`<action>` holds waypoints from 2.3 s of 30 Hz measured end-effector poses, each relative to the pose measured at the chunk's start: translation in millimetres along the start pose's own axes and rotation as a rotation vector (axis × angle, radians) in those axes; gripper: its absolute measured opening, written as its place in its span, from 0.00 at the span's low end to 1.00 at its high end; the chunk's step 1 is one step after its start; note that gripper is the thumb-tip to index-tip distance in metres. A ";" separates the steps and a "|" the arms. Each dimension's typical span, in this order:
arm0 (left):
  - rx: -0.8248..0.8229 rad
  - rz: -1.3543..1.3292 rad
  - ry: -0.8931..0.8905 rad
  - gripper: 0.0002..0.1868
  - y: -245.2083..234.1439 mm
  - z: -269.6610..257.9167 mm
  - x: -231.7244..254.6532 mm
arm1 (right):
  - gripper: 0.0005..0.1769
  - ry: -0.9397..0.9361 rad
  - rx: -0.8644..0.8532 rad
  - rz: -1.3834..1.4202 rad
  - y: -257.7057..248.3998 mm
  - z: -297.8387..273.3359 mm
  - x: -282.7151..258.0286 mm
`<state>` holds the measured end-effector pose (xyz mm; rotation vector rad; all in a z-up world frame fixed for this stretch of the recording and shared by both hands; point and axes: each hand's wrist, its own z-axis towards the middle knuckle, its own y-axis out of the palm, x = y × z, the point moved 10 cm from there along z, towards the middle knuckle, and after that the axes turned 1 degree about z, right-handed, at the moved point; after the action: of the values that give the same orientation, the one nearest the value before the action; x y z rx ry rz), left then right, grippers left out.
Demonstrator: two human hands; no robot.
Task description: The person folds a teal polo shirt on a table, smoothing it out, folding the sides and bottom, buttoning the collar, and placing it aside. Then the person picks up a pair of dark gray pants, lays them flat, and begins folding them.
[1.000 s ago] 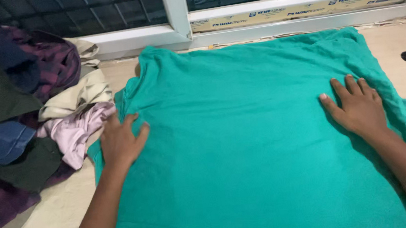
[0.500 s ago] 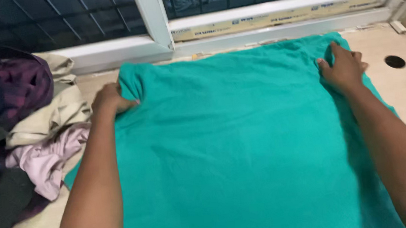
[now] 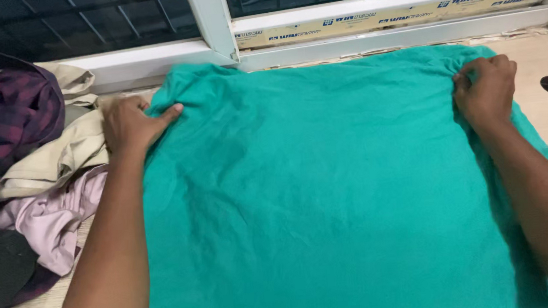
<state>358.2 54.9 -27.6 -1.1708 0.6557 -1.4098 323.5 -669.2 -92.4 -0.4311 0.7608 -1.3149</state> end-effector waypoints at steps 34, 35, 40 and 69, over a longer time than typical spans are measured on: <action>-0.350 0.079 0.110 0.48 98.2 -22.9 70.7 | 0.50 0.190 -0.444 -0.120 43.5 2.2 -40.4; -0.335 0.099 0.082 0.49 96.7 -21.2 68.3 | 0.50 0.186 -0.448 -0.112 47.3 3.5 -37.2; -0.236 0.090 0.060 0.47 89.5 -4.9 76.0 | 0.49 0.128 -0.450 -0.088 62.8 25.9 -32.0; -0.222 -0.540 0.357 0.08 -85.7 -266.8 17.5 | 0.12 -0.125 -0.513 0.268 -185.1 -156.8 -119.1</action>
<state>84.0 -3.9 -39.6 -1.3446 0.7937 -2.0757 74.4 -575.4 -45.2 -0.7828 1.0127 -0.8254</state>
